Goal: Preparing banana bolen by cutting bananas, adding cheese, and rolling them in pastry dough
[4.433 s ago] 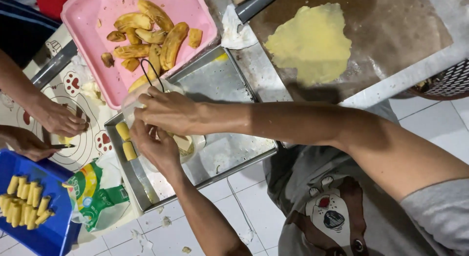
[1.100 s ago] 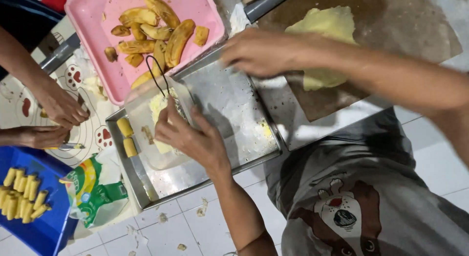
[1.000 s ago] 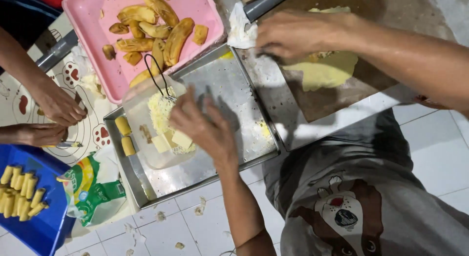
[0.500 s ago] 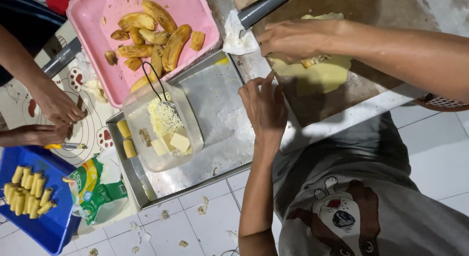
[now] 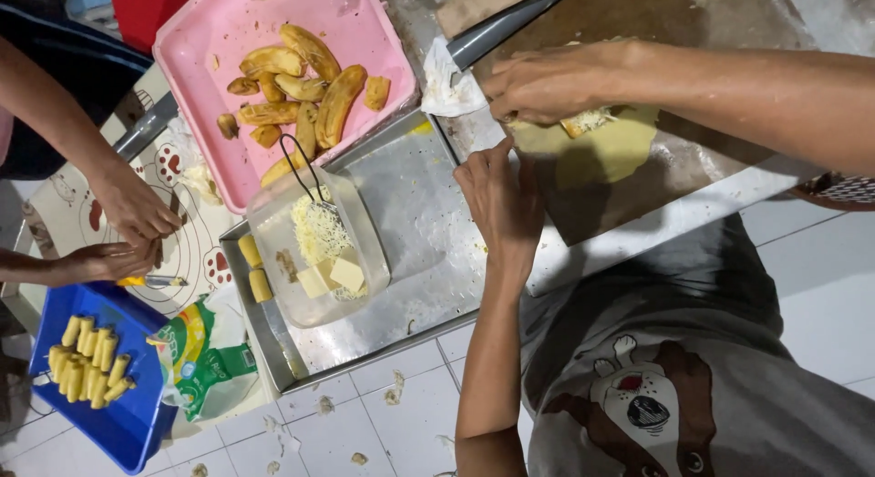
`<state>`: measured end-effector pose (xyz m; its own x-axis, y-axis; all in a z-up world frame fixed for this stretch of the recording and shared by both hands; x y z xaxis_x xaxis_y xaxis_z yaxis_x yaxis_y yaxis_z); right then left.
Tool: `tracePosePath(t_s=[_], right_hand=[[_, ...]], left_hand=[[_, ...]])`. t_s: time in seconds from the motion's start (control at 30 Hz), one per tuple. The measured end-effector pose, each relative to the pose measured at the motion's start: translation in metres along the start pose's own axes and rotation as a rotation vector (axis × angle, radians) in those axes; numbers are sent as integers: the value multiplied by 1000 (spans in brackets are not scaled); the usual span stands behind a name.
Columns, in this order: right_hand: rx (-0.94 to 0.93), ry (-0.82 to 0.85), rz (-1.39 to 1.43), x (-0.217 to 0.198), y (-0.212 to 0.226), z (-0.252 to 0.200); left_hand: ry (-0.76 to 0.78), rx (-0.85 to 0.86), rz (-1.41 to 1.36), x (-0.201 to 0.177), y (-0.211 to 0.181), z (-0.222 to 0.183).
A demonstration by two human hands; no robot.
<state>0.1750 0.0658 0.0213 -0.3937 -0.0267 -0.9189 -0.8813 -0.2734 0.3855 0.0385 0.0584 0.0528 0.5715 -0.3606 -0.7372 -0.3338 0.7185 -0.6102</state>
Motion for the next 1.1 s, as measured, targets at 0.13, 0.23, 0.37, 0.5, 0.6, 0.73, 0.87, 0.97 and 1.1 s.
tracePosePath(t_s=[0.13,0.23,0.37,0.5,0.6,0.73,0.87,0.97,1.1], right_hand=[[-21,-57,-30,2,2,-1],[65,32,-58,11,-5,-3],[22,52,-100,13,-3,-6],[45,79,-109,13,-1,-5],[116,122,-93,12,3,-6],[142,167,-54,7,13,-10],[130,142,-38,8,7,-11],[76,85,-67,9,3,-10],[95,51,28,2,1,-11]], left_hand=[[3,-11,17,-2,-3,1],[-32,18,17,0,-2,1],[-42,53,41,8,-2,1],[-21,6,55,8,-3,2],[-16,-7,53,7,-3,2],[-13,-28,121,13,2,-1],[-66,30,88,10,-3,-2],[-73,20,38,6,-2,-1],[-114,75,46,12,-3,1]])
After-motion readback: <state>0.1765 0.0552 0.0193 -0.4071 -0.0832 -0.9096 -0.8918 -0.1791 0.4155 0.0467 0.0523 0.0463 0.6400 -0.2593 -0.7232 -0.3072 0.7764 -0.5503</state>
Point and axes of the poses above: each hand's wrist, its own z-axis towards the middle knuckle, its own x-axis out of the palm, y = z × x, the point moved 8 cm from there along z, towards the middle knuckle, and after that the axes turned 3 degrees about -x, right-handed, at the moved point
